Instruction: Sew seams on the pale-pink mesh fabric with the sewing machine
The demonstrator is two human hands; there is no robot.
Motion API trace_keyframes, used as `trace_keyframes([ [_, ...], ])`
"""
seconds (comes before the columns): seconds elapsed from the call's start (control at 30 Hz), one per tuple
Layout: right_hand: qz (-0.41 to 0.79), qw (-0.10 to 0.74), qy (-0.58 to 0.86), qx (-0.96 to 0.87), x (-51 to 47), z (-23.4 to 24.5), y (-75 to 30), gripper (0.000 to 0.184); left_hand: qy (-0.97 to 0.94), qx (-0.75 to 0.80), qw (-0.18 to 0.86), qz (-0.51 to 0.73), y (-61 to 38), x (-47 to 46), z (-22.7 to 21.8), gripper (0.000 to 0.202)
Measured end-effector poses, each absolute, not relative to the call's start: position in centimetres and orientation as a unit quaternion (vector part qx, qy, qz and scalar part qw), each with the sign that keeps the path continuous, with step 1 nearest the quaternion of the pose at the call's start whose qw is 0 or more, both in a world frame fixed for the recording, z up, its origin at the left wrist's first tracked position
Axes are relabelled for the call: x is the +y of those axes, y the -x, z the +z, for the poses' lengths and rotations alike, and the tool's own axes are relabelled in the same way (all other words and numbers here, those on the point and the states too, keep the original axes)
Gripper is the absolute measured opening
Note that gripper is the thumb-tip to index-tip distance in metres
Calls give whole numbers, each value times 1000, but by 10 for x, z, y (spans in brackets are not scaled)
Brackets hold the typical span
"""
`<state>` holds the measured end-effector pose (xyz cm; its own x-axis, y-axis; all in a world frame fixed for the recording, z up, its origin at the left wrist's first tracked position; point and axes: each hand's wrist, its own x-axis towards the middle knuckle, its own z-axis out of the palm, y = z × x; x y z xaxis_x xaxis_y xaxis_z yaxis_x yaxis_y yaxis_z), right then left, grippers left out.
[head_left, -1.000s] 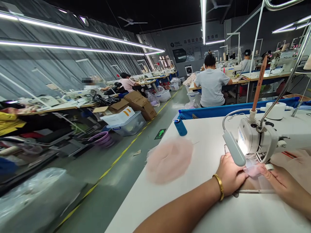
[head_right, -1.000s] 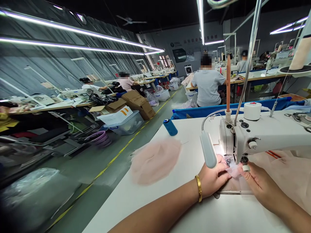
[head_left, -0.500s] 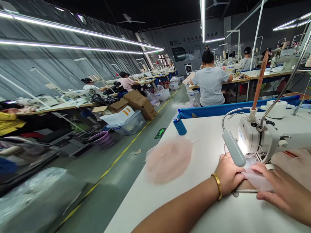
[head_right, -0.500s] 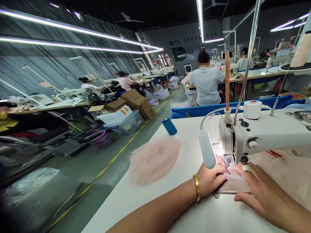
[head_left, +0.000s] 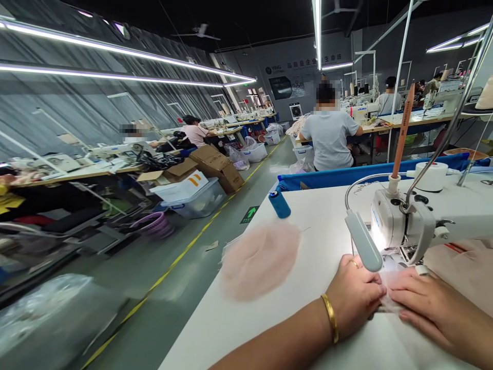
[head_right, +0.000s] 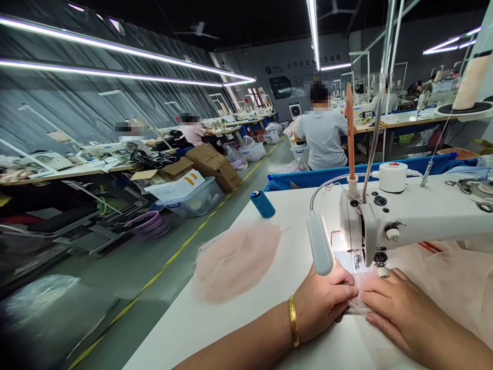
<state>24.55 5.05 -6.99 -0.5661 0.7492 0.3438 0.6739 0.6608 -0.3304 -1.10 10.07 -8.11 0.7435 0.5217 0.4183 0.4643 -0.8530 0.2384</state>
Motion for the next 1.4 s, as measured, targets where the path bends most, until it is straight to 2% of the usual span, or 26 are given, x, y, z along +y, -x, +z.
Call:
trace_keyframes([
  [0.13, 81, 192, 381, -901, 51, -72, -242, 21, -937, 248, 76, 235, 13, 97, -76, 20],
  [0.33, 50, 209, 387, -897, 53, -75, -243, 21, -938, 249, 58, 235, 14, 98, -77, 12],
  [0.6, -45, 222, 395, -890, 62, -83, -243, 32, -936, 268, 29, 227, 11, 112, -77, 20],
  [1.03, -73, 224, 368, -900, 64, -81, -239, 30, -950, 224, 3, 218, 15, 119, -79, 19],
  [1.4, -46, 221, 420, -879, 73, -102, -247, 34, -942, 267, -33, 201, 11, 126, -83, 22],
])
